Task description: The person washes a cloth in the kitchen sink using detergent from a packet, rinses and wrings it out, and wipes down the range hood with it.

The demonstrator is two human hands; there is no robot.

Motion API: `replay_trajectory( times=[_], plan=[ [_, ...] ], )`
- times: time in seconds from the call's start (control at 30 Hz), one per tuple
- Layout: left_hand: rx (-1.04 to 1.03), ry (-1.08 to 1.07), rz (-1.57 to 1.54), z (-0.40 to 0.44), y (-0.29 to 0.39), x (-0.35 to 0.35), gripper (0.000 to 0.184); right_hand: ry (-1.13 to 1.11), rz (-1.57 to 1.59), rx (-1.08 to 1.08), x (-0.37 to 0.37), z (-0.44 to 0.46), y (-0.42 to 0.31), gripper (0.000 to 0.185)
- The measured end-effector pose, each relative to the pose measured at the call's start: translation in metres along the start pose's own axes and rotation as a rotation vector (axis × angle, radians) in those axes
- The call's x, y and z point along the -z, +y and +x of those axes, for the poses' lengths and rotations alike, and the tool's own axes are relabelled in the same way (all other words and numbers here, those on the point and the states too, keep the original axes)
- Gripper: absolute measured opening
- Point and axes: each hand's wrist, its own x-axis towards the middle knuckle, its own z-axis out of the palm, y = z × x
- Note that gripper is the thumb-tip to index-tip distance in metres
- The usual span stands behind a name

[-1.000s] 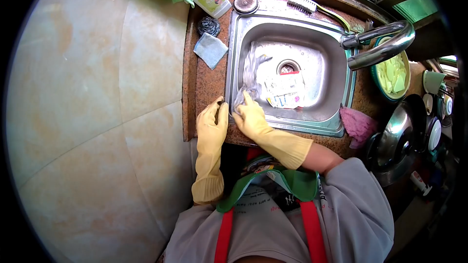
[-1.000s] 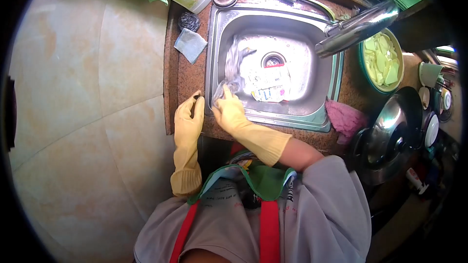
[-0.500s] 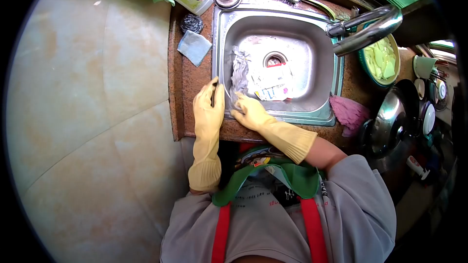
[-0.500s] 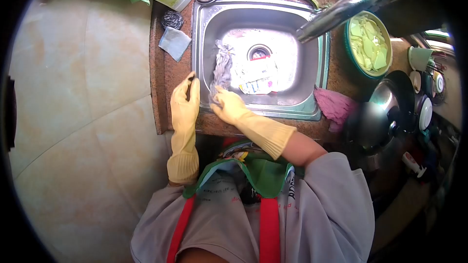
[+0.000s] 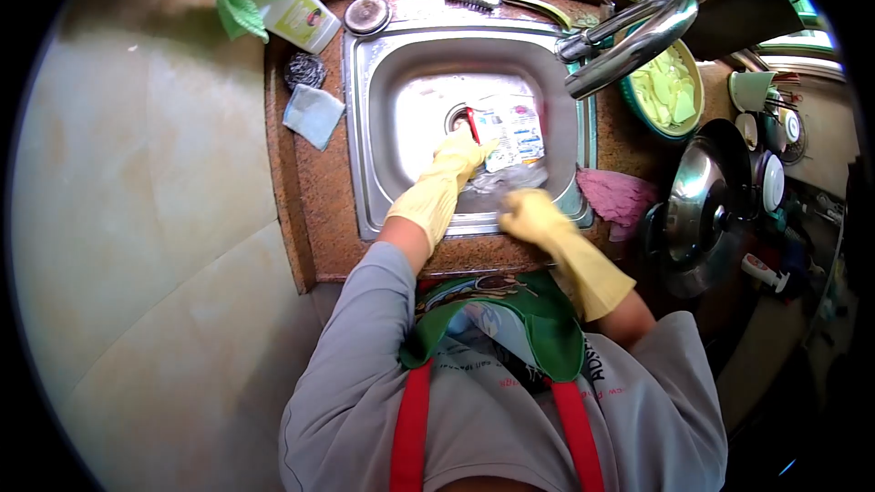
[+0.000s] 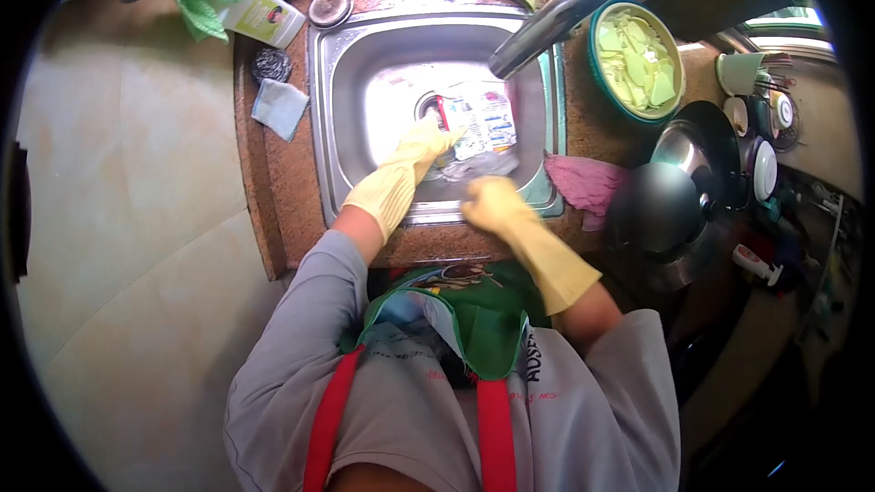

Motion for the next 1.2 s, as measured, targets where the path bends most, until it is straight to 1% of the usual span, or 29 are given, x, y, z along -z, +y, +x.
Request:
replay_trajectory(
  times=[0.03,0.07,0.13,0.17,0.2,0.27,0.3,0.33,0.37,0.4,0.43,0.47,0.53,0.57,0.6,0.67,0.7,0.77,0.8,0.87,0.9,0.93,0.97,1.0,1.03,1.07,1.1,1.13,1.2],
  plan=[
    [0.088,0.074,-0.146,0.012,0.0,-0.02,0.112,0.018,0.075,0.074,-0.006,0.005,-0.019,0.03],
    [0.084,0.071,-0.157,0.021,0.0,-0.032,0.112,0.031,0.148,0.151,-0.012,0.01,-0.036,0.031],
    [0.211,0.101,-0.281,0.034,-0.003,-0.049,0.094,0.083,0.327,0.218,-0.029,0.02,-0.049,0.031],
    [0.204,0.122,-0.345,0.04,-0.012,-0.052,0.068,-0.054,0.258,0.092,-0.021,0.021,-0.049,0.034],
    [0.205,0.12,-0.343,0.052,-0.028,-0.055,0.068,-0.054,0.26,0.091,-0.005,0.016,-0.051,0.034],
    [0.159,0.098,-0.538,0.07,-0.064,-0.05,0.049,-0.165,0.346,-0.018,0.026,-0.001,-0.046,0.041],
    [0.13,0.113,-0.61,0.064,-0.073,-0.032,0.051,-0.176,0.27,-0.13,0.024,0.003,-0.032,0.048],
    [0.098,0.13,-0.683,0.058,-0.08,-0.013,0.054,-0.24,0.21,-0.182,0.028,0.006,-0.015,0.051],
    [0.128,0.154,-0.673,0.031,-0.064,0.021,0.052,-0.223,0.178,-0.245,0.033,0.005,-0.005,0.056],
    [0.161,0.178,-0.667,0.005,-0.053,0.048,0.049,-0.149,0.198,-0.249,0.035,0.001,0.005,0.056],
    [0.119,0.257,-0.792,0.032,-0.085,0.034,0.04,-0.122,0.242,-0.225,0.041,0.0,0.012,0.056],
    [0.123,0.268,-0.799,0.021,-0.085,0.046,0.04,-0.098,0.283,-0.2,0.049,0.001,0.016,0.056],
    [0.042,0.114,-0.891,-0.015,-0.071,0.077,0.031,0.174,0.53,-0.099,0.045,0.011,0.032,0.058],
    [0.047,0.167,-0.891,-0.021,-0.069,0.078,0.024,0.298,0.51,-0.045,0.046,0.027,0.037,0.065],
    [0.05,0.185,-0.902,-0.027,-0.068,0.078,0.024,0.338,0.421,-0.107,0.076,0.021,0.008,0.067],
    [-0.164,0.236,-1.035,-0.041,-0.064,0.076,0.022,0.497,0.727,-0.077,0.065,0.057,0.012,0.074],
    [-0.21,0.234,-1.098,-0.061,-0.05,0.082,0.022,0.481,0.717,-0.055,0.063,0.076,0.012,0.074],
    [-0.178,0.274,-1.136,-0.098,-0.017,0.095,0.021,0.289,1.173,-0.256,0.068,0.11,0.01,0.076],
    [-0.141,0.279,-1.165,-0.11,-0.008,0.092,0.021,0.268,1.16,-0.244,0.074,0.119,0.011,0.076],
    [-0.147,0.293,-1.171,-0.112,-0.003,0.076,0.022,-0.028,1.523,-0.144,0.085,0.132,0.015,0.061],
    [-0.17,0.291,-1.194,-0.112,0.002,0.069,0.023,-0.073,1.536,-0.035,0.088,0.136,0.025,0.041],
    [-0.189,0.282,-1.216,-0.115,0.006,0.057,0.025,-0.011,1.438,0.127,0.085,0.15,0.046,0.03],
    [-0.068,0.286,-1.131,-0.139,0.026,0.062,0.026,0.042,1.451,0.132,0.092,0.136,0.038,0.025],
    [-0.059,0.285,-1.132,-0.135,0.022,0.048,0.026,0.1,1.466,0.133,0.098,0.119,0.033,0.021],
    [-0.085,0.311,-1.148,-0.123,0.013,0.03,0.026,0.175,1.395,0.117,0.098,0.112,0.038,0.017],
    [-0.113,0.339,-1.166,-0.114,0.006,0.014,0.026,0.172,1.397,0.082,0.099,0.104,0.04,0.016],
    [-0.104,0.448,-1.169,-0.112,0.008,0.003,0.011,0.193,1.347,0.058,0.096,0.098,0.044,0.016],
    [-0.108,0.452,-1.165,-0.101,-0.003,-0.009,0.011,0.216,1.299,0.038,0.094,0.094,0.046,0.017],
    [-0.094,0.532,-0.863,-0.087,-0.021,-0.017,0.006,0.263,1.214,-0.011,0.097,0.076,0.036,0.028]
  ],
)
